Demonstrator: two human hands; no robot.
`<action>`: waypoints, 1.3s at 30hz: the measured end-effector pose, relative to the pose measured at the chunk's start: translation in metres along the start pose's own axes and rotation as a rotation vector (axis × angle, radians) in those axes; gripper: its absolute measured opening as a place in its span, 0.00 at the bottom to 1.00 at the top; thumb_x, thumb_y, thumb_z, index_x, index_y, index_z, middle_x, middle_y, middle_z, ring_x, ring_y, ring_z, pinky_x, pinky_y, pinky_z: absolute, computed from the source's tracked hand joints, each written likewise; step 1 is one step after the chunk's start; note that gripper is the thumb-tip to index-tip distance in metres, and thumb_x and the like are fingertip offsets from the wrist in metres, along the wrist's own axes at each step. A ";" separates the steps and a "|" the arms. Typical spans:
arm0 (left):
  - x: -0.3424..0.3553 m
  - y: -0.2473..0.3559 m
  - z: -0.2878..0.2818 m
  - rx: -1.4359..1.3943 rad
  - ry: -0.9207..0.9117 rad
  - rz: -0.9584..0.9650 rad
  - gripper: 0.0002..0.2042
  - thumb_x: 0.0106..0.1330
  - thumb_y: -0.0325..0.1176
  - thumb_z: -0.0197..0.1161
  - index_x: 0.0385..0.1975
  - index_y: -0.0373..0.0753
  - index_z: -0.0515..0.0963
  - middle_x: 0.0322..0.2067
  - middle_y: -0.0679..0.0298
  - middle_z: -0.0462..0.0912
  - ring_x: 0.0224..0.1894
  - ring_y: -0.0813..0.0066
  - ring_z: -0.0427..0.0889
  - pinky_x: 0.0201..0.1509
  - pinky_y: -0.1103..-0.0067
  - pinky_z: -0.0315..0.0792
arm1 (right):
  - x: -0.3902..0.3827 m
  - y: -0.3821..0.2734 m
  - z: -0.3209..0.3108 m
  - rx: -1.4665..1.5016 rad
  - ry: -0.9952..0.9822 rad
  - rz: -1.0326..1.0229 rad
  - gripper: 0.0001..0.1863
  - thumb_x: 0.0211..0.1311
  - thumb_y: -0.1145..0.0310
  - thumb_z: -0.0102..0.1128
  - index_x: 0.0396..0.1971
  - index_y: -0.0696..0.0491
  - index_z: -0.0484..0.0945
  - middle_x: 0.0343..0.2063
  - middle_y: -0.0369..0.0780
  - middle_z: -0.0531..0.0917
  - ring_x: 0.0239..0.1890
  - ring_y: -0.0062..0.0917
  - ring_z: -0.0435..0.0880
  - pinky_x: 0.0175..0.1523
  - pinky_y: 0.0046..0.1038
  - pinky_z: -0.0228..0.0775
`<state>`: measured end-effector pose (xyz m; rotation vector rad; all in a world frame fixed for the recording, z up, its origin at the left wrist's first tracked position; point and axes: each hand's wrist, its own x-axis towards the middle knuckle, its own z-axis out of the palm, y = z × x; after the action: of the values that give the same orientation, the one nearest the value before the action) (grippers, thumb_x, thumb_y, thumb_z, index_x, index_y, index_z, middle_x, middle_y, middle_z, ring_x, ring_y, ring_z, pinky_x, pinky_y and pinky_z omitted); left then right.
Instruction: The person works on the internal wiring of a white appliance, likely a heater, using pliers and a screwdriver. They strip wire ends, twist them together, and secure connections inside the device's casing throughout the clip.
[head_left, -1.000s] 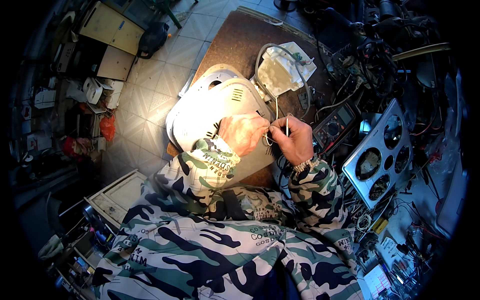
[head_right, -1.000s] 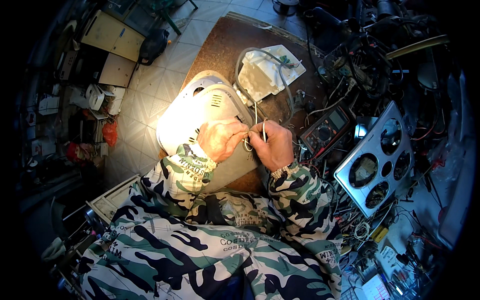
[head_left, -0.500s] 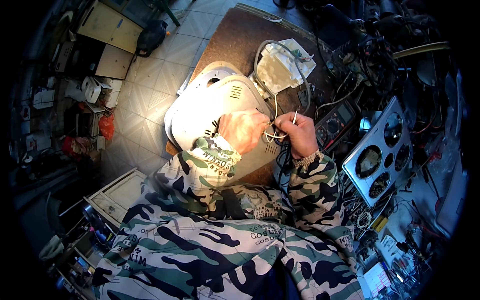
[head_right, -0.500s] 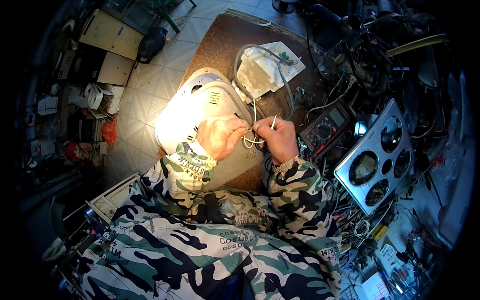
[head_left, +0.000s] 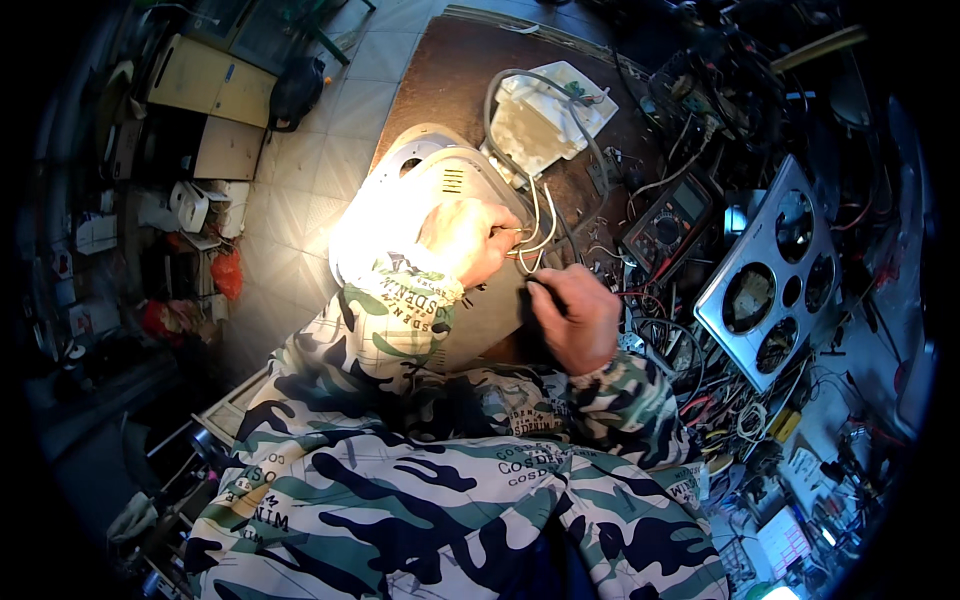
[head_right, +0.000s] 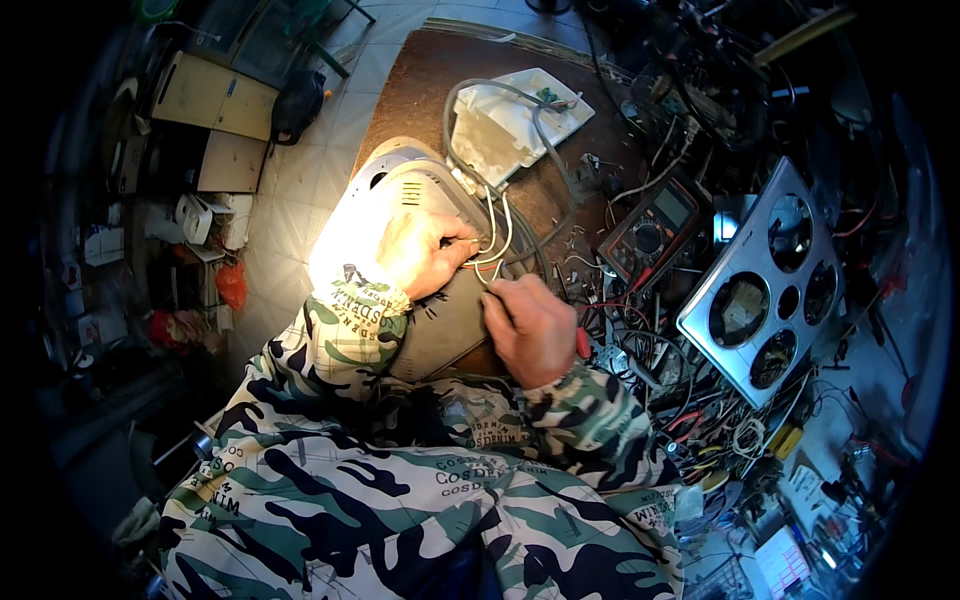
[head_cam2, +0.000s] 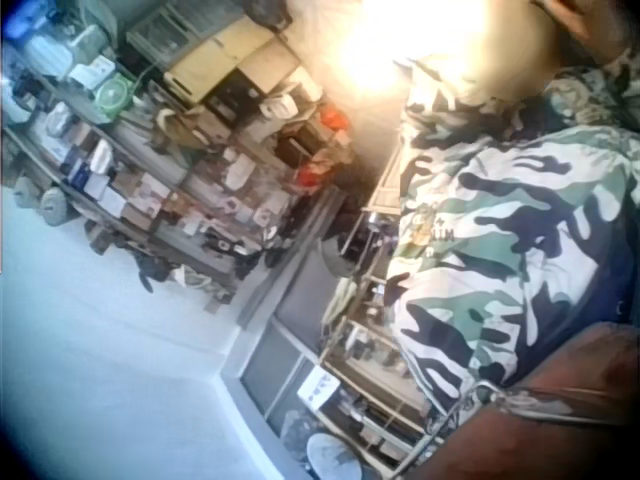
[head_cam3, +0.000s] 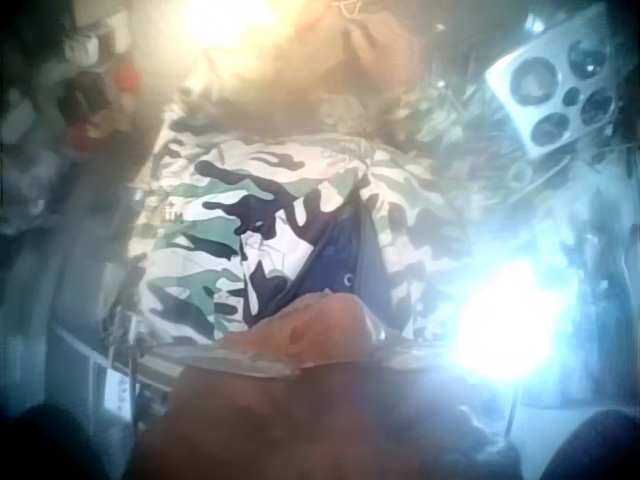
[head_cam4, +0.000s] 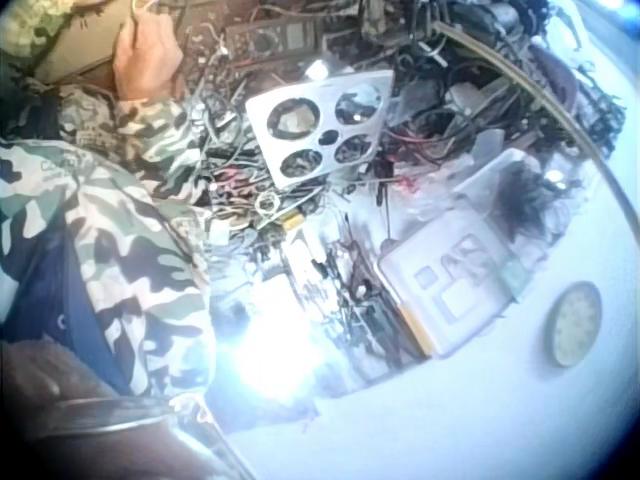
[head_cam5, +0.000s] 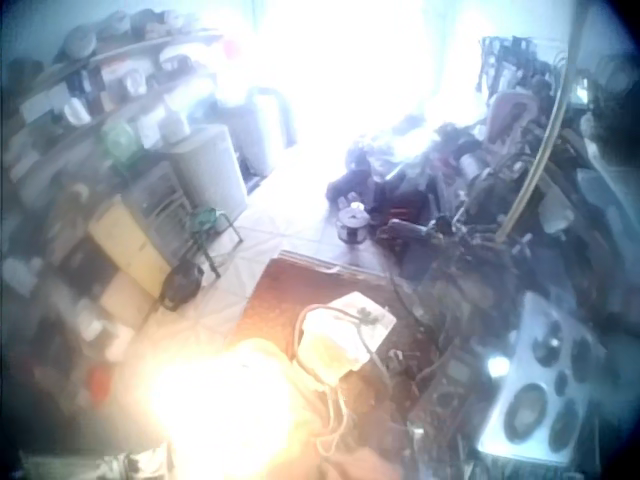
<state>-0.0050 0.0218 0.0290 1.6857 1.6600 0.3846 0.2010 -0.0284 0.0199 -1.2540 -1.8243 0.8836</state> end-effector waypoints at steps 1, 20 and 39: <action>0.010 0.003 0.001 -0.041 -0.037 0.039 0.09 0.65 0.34 0.71 0.40 0.40 0.91 0.33 0.50 0.91 0.37 0.55 0.91 0.44 0.67 0.82 | -0.004 0.007 0.008 -0.119 0.018 -0.046 0.10 0.60 0.76 0.73 0.42 0.56 0.86 0.28 0.44 0.80 0.28 0.40 0.84 0.34 0.36 0.76; 0.020 -0.005 0.001 -0.028 -0.134 0.065 0.08 0.67 0.31 0.69 0.41 0.36 0.90 0.27 0.53 0.89 0.30 0.70 0.88 0.38 0.74 0.79 | -0.002 0.008 0.079 -0.531 0.283 -0.023 0.05 0.57 0.74 0.64 0.33 0.53 0.80 0.29 0.38 0.75 0.31 0.32 0.84 0.34 0.35 0.76; 0.059 -0.013 -0.011 0.357 -0.120 0.849 0.10 0.59 0.34 0.73 0.40 0.45 0.92 0.60 0.59 0.80 0.67 0.47 0.72 0.70 0.57 0.70 | 0.013 0.020 0.037 -0.543 0.074 -0.064 0.05 0.56 0.75 0.64 0.33 0.53 0.79 0.32 0.41 0.78 0.36 0.40 0.85 0.39 0.42 0.77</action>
<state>-0.0147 0.0804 0.0118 2.5907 0.8811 0.3763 0.1746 -0.0147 -0.0129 -1.5148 -2.1062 0.3013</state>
